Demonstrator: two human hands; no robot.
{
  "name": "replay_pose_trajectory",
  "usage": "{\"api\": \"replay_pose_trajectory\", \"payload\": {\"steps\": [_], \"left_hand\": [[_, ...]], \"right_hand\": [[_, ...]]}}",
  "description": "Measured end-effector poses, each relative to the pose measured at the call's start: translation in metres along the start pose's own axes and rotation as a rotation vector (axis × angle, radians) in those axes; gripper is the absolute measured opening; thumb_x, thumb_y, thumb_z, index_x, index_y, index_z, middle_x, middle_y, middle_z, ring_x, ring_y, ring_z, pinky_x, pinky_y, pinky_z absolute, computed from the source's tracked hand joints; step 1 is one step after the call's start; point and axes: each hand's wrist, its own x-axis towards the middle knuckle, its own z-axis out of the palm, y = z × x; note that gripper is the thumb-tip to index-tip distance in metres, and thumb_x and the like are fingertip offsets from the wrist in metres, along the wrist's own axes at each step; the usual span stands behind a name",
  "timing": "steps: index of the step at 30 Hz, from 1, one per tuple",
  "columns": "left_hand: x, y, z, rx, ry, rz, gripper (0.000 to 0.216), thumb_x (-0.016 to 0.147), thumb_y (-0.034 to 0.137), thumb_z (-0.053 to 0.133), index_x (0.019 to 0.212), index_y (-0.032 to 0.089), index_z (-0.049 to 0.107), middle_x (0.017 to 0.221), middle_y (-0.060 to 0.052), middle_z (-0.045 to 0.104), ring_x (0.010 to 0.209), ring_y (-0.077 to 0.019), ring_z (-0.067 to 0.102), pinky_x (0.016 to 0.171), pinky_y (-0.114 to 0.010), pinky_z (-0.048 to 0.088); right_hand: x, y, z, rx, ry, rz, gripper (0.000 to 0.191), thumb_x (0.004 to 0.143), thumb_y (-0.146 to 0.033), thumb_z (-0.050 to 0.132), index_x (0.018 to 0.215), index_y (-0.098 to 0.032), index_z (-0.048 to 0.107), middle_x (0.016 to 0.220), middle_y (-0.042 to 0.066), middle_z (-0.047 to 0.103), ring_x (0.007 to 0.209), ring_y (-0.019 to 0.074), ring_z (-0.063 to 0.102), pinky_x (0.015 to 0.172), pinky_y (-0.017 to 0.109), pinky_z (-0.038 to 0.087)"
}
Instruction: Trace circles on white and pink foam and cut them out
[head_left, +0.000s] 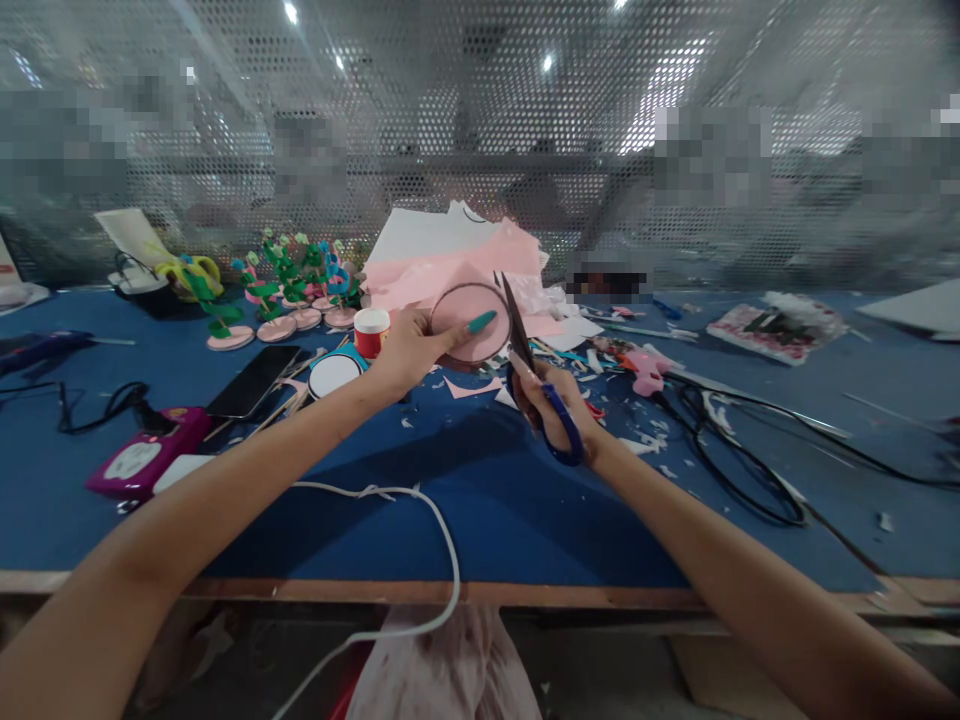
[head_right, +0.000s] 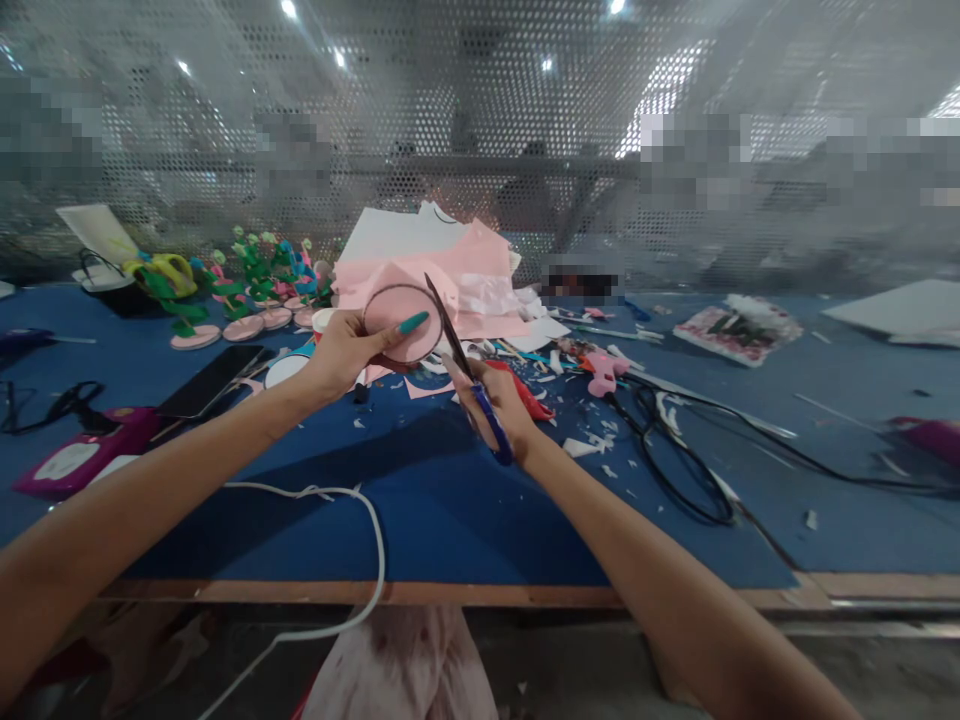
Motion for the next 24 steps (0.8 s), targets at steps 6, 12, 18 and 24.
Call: {"api": "replay_pose_trajectory", "payload": {"steps": [6, 12, 18, 24], "left_hand": [[-0.0016, -0.0011, 0.0016, -0.01, 0.014, -0.011, 0.046, 0.052, 0.045, 0.089, 0.071, 0.008, 0.068, 0.064, -0.003, 0.066, 0.064, -0.0167, 0.067, 0.062, -0.033, 0.063], [-0.0045, 0.0018, 0.005, -0.034, 0.034, -0.035, 0.045, 0.051, 0.042, 0.09, 0.071, 0.008, 0.068, 0.066, -0.005, 0.067, 0.067, -0.0193, 0.069, 0.064, -0.035, 0.065], [-0.0053, 0.0043, 0.0048, -0.029, 0.011, -0.022, 0.052, 0.045, 0.049, 0.09, 0.069, 0.008, 0.068, 0.064, -0.003, 0.067, 0.06, -0.0141, 0.065, 0.06, -0.031, 0.064], [-0.0064, 0.0047, 0.0074, -0.104, 0.018, -0.052, 0.052, 0.043, 0.044, 0.092, 0.071, 0.006, 0.069, 0.069, -0.006, 0.069, 0.062, -0.0145, 0.066, 0.06, -0.031, 0.064]], "right_hand": [[-0.0006, -0.0032, 0.0014, 0.048, -0.01, -0.011, 0.07, 0.066, -0.093, 0.043, 0.065, -0.023, 0.045, 0.041, -0.005, 0.041, 0.033, 0.0093, 0.036, 0.034, 0.025, 0.03], [0.0002, -0.003, 0.001, -0.002, -0.009, -0.033, 0.07, 0.069, -0.093, 0.039, 0.063, -0.023, 0.044, 0.039, -0.004, 0.04, 0.034, 0.0098, 0.036, 0.036, 0.026, 0.029], [0.0016, 0.0032, -0.0024, -0.089, 0.036, -0.045, 0.068, 0.073, -0.089, 0.039, 0.063, -0.023, 0.041, 0.042, -0.005, 0.035, 0.037, 0.009, 0.034, 0.038, 0.025, 0.027], [0.0007, -0.0028, -0.0024, -0.104, 0.034, -0.048, 0.064, 0.078, -0.085, 0.039, 0.063, -0.023, 0.04, 0.041, -0.005, 0.035, 0.037, 0.0091, 0.036, 0.038, 0.025, 0.028]]}}
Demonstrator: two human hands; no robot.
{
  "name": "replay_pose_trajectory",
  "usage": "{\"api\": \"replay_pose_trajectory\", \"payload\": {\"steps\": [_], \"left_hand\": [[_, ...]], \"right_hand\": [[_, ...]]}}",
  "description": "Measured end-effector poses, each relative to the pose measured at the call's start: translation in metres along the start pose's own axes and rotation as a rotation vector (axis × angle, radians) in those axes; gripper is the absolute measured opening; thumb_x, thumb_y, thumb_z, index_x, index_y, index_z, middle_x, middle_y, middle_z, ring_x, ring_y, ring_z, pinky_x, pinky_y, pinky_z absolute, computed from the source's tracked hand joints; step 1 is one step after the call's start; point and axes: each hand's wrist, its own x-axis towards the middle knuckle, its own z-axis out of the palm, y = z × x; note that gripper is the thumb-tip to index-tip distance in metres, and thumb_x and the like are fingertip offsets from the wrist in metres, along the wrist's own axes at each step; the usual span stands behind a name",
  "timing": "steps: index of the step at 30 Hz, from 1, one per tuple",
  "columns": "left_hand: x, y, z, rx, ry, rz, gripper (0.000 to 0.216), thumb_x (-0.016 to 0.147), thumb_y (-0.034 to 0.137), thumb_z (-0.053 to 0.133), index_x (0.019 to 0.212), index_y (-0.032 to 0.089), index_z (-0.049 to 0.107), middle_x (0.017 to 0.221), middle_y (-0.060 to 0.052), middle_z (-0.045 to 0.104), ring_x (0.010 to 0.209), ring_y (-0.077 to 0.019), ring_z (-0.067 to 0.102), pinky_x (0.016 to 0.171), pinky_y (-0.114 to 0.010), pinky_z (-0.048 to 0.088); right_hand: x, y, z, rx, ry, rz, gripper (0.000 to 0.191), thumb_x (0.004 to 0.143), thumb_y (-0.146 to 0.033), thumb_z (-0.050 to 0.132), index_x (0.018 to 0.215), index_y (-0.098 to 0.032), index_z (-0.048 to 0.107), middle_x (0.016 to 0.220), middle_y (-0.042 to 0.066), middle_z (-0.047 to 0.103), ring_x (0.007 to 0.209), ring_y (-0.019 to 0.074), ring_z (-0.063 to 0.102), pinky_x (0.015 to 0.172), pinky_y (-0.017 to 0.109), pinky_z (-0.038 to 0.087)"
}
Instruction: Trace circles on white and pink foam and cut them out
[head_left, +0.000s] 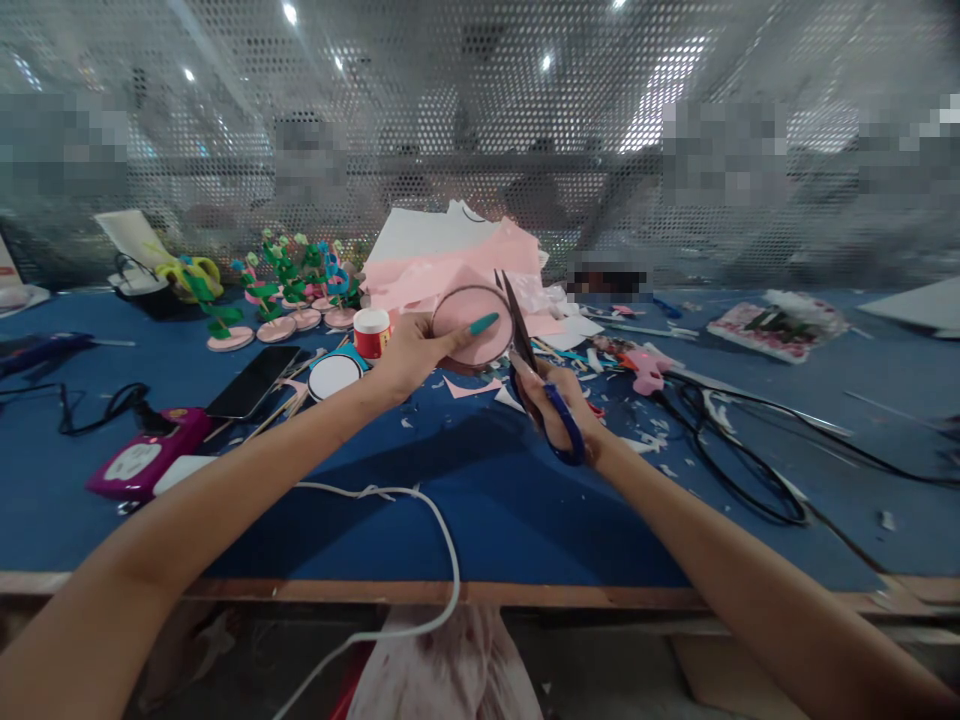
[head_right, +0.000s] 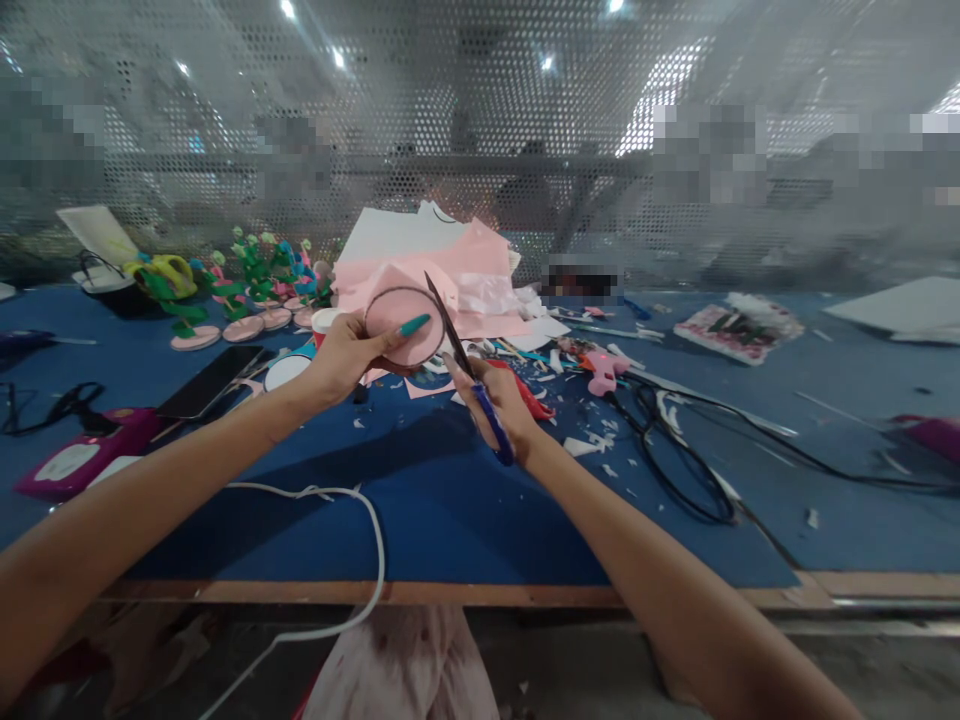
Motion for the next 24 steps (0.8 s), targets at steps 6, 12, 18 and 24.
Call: {"api": "replay_pose_trajectory", "payload": {"steps": [6, 12, 18, 24], "left_hand": [[0.0, -0.001, -0.001, -0.03, 0.018, -0.031, 0.041, 0.052, 0.038, 0.09, 0.069, 0.008, 0.067, 0.065, -0.002, 0.065, 0.061, -0.0131, 0.064, 0.062, -0.032, 0.063], [0.002, -0.006, -0.003, 0.0, 0.042, 0.004, 0.041, 0.055, 0.039, 0.088, 0.072, 0.008, 0.068, 0.067, -0.004, 0.067, 0.067, -0.0159, 0.067, 0.063, -0.032, 0.063], [0.003, 0.0, -0.002, -0.032, 0.076, 0.041, 0.049, 0.049, 0.046, 0.089, 0.075, 0.009, 0.07, 0.071, -0.004, 0.072, 0.07, -0.0162, 0.068, 0.06, -0.029, 0.063], [0.001, 0.002, -0.001, -0.028, 0.06, 0.021, 0.046, 0.05, 0.042, 0.09, 0.073, 0.009, 0.069, 0.07, -0.004, 0.069, 0.068, -0.0155, 0.067, 0.064, -0.033, 0.064]], "right_hand": [[-0.003, -0.002, 0.001, 0.099, -0.042, -0.001, 0.067, 0.075, -0.088, 0.04, 0.069, -0.022, 0.046, 0.039, -0.006, 0.038, 0.032, 0.0085, 0.034, 0.034, 0.025, 0.026], [-0.003, 0.001, 0.001, 0.139, -0.045, 0.014, 0.066, 0.073, -0.088, 0.043, 0.067, -0.022, 0.045, 0.04, -0.006, 0.04, 0.031, 0.0082, 0.036, 0.033, 0.024, 0.029], [-0.004, 0.005, 0.002, 0.141, -0.036, -0.002, 0.066, 0.074, -0.087, 0.044, 0.069, -0.021, 0.047, 0.043, -0.006, 0.042, 0.035, 0.008, 0.038, 0.035, 0.023, 0.03], [-0.003, 0.008, 0.001, 0.094, -0.027, -0.014, 0.061, 0.081, -0.08, 0.043, 0.069, -0.021, 0.047, 0.042, -0.006, 0.038, 0.034, 0.0087, 0.036, 0.036, 0.024, 0.03]]}}
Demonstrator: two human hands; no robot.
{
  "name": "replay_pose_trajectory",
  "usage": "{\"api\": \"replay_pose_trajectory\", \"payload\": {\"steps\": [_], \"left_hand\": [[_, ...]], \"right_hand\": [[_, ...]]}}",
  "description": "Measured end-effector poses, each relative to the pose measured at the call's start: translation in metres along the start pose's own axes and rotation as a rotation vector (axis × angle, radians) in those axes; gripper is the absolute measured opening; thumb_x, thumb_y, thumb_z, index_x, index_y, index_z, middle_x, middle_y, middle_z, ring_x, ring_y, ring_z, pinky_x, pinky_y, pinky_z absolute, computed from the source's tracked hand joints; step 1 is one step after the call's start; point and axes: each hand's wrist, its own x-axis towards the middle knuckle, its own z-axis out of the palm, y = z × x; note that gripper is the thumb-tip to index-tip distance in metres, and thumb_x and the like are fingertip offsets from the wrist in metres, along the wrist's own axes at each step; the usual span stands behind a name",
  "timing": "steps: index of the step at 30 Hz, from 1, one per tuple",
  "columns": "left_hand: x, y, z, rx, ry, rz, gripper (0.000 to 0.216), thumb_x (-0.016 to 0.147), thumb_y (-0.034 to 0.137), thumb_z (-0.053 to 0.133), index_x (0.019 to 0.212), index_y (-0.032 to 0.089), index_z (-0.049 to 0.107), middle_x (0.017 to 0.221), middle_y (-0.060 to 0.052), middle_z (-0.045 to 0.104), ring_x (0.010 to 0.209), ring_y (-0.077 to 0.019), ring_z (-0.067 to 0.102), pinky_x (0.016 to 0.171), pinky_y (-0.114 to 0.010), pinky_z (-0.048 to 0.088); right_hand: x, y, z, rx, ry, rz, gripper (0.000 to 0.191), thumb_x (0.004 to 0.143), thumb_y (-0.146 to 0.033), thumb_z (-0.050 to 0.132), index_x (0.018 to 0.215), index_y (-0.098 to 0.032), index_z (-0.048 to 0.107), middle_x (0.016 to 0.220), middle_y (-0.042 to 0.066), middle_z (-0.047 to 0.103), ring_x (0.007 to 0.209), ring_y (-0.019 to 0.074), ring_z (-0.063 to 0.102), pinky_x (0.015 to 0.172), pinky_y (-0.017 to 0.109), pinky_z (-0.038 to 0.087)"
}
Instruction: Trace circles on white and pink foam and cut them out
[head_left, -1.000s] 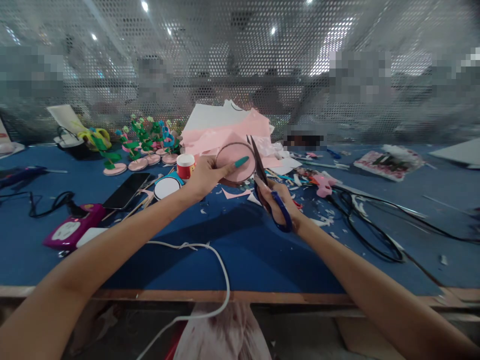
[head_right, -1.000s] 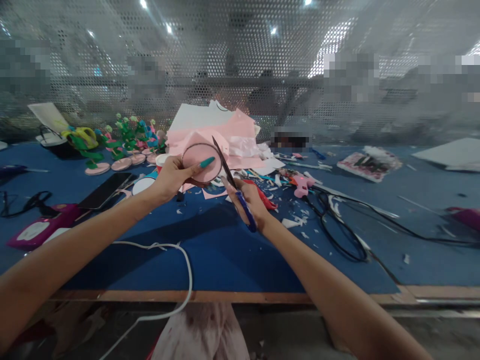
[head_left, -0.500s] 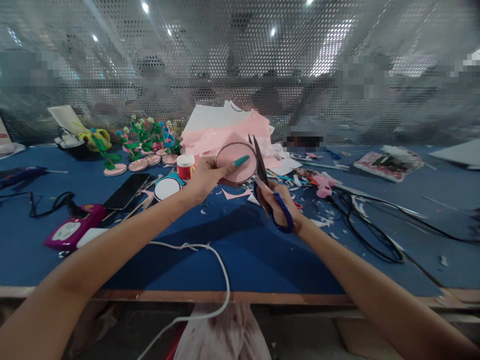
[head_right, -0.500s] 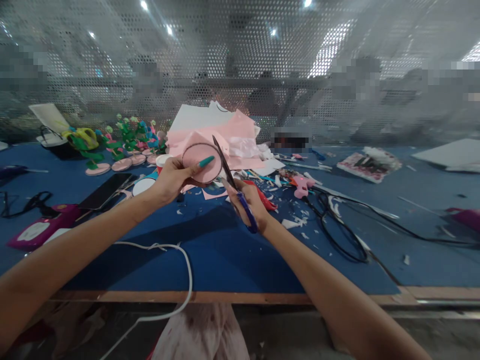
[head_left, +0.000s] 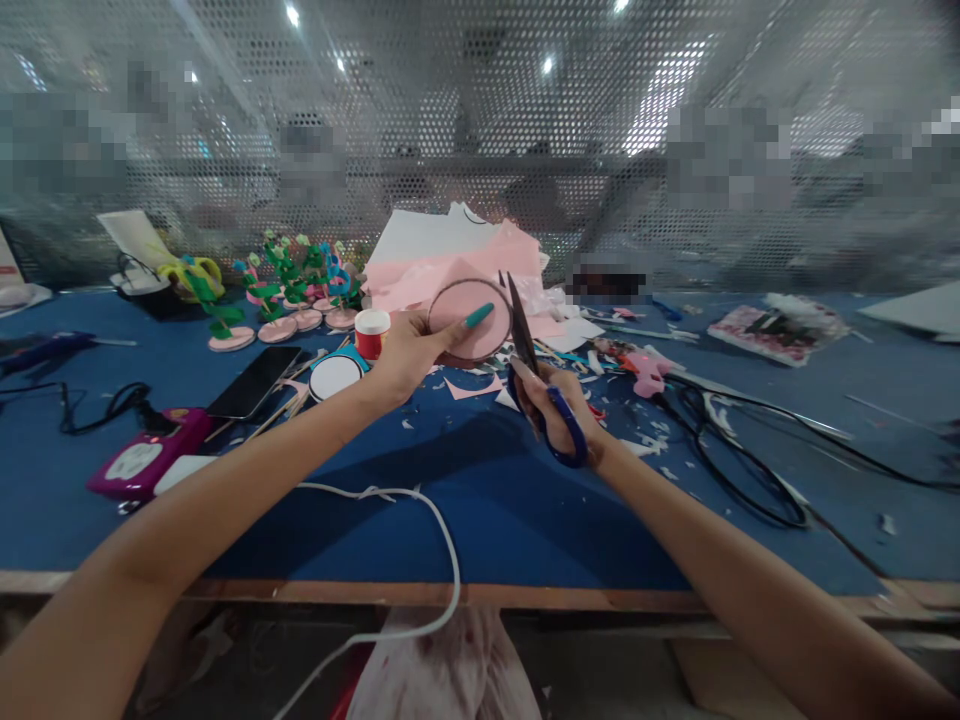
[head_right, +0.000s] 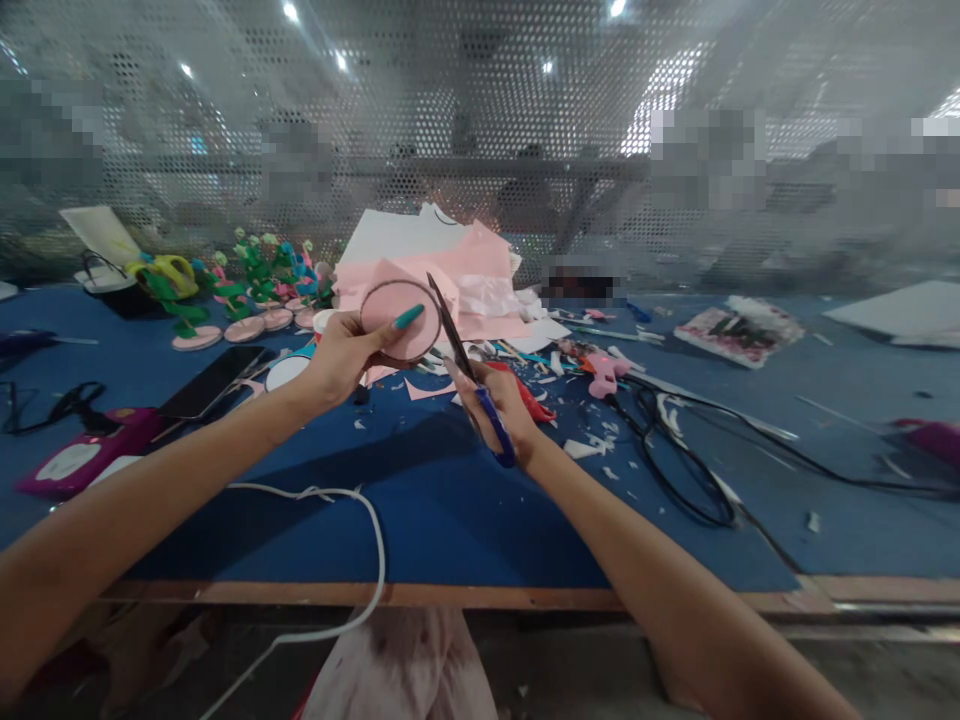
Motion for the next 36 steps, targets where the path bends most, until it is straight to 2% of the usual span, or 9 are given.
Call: {"api": "replay_pose_trajectory", "payload": {"steps": [9, 17, 25, 30, 36], "left_hand": [[0.001, -0.001, -0.002, 0.031, -0.009, 0.03, 0.048, 0.048, 0.046, 0.089, 0.069, 0.009, 0.067, 0.065, -0.002, 0.066, 0.067, -0.0157, 0.065, 0.063, -0.033, 0.062], [0.003, -0.003, -0.003, 0.073, 0.003, 0.036, 0.045, 0.051, 0.046, 0.089, 0.069, 0.011, 0.068, 0.065, -0.002, 0.067, 0.069, -0.0155, 0.066, 0.065, -0.031, 0.061], [0.003, 0.0, -0.004, 0.076, -0.017, 0.095, 0.045, 0.05, 0.044, 0.09, 0.067, 0.009, 0.068, 0.061, -0.001, 0.065, 0.059, -0.0112, 0.06, 0.058, -0.028, 0.06], [0.005, -0.003, -0.005, 0.066, -0.037, 0.102, 0.049, 0.049, 0.048, 0.089, 0.071, 0.008, 0.07, 0.064, -0.001, 0.067, 0.061, -0.0129, 0.062, 0.059, -0.03, 0.061], [0.008, -0.003, -0.009, 0.115, -0.011, 0.115, 0.041, 0.054, 0.043, 0.089, 0.064, 0.01, 0.066, 0.057, 0.0, 0.062, 0.058, -0.0107, 0.06, 0.055, -0.025, 0.057]], "right_hand": [[0.001, 0.001, -0.001, -0.078, 0.023, -0.014, 0.056, 0.087, -0.072, 0.044, 0.064, -0.021, 0.045, 0.045, -0.005, 0.037, 0.04, 0.0088, 0.036, 0.04, 0.024, 0.029], [0.002, -0.007, -0.002, -0.139, 0.043, 0.002, 0.06, 0.084, -0.076, 0.042, 0.059, -0.022, 0.037, 0.045, -0.004, 0.035, 0.042, 0.0093, 0.035, 0.041, 0.025, 0.026], [0.002, -0.01, -0.003, -0.176, 0.046, -0.026, 0.059, 0.086, -0.075, 0.042, 0.059, -0.023, 0.036, 0.048, -0.002, 0.034, 0.047, 0.0108, 0.036, 0.043, 0.026, 0.026], [0.003, -0.011, -0.002, -0.174, 0.054, -0.023, 0.06, 0.084, -0.076, 0.042, 0.059, -0.022, 0.038, 0.048, -0.002, 0.034, 0.047, 0.0111, 0.035, 0.044, 0.026, 0.025], [0.002, -0.013, -0.003, -0.189, 0.062, -0.037, 0.06, 0.084, -0.075, 0.043, 0.057, -0.022, 0.036, 0.048, -0.002, 0.034, 0.048, 0.0115, 0.036, 0.045, 0.027, 0.027]]}}
